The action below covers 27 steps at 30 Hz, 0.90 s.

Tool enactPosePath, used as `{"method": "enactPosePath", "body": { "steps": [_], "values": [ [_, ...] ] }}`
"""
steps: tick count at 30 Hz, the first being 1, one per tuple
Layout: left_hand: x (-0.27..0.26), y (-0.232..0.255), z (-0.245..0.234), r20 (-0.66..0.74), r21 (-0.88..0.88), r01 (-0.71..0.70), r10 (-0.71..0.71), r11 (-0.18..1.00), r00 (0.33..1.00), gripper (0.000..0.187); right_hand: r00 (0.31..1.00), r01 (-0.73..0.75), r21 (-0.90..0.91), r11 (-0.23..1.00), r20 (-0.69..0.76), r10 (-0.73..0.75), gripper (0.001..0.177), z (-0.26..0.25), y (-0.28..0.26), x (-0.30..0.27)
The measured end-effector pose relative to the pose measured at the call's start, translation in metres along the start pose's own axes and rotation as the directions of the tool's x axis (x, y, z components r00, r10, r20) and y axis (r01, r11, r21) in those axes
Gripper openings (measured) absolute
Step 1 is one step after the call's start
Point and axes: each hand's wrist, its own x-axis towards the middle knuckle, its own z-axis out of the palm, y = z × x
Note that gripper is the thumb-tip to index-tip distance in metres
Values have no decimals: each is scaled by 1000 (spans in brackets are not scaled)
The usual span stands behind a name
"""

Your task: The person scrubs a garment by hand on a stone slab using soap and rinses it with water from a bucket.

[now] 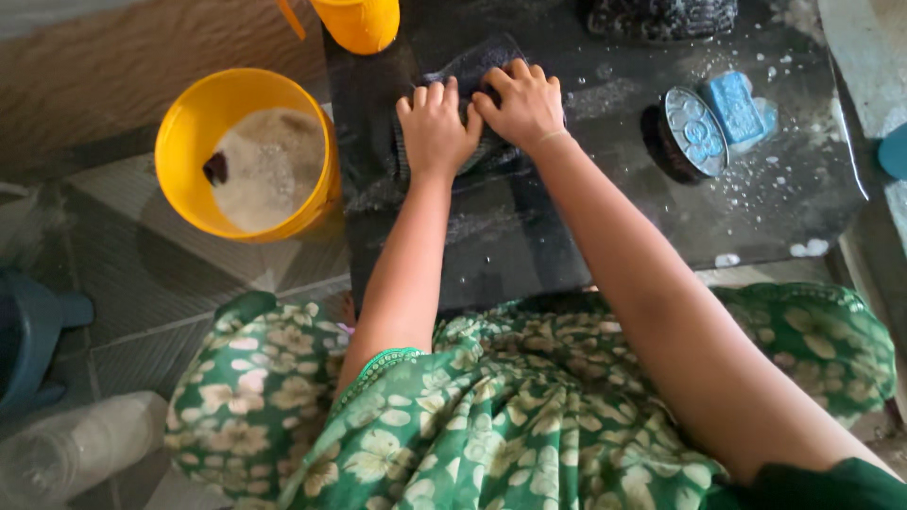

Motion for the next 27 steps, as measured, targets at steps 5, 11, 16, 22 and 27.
{"method": "enactPosePath", "body": {
  "steps": [5, 11, 16, 22, 27],
  "values": [
    [-21, 10, -22, 18, -55, -30, 31, 998, 999, 28, 981, 95, -1, 996, -170, -93, 34, -10, -7, -36],
    [-39, 20, -38, -5, -109, -51, 51, 993, 999, 25, 998, -29, -21, 999, 58, 31, 43, -27, -15, -52],
    [-48, 22, -49, -41, -140, -82, 77, 987, 996, 23, 998, -27, 25, 999, 62, 25, 76, -26, -14, -62],
    [-56, 25, -51, -46, -141, -68, 62, 988, 997, 22, 975, -54, -12, 998, 217, 55, 98, -2, 5, -43],
    [-61, 24, -41, -7, -121, -14, 14, 993, 1000, 40, 952, -92, -52, 994, 288, 103, 93, -12, -3, -44]
  ]
}}
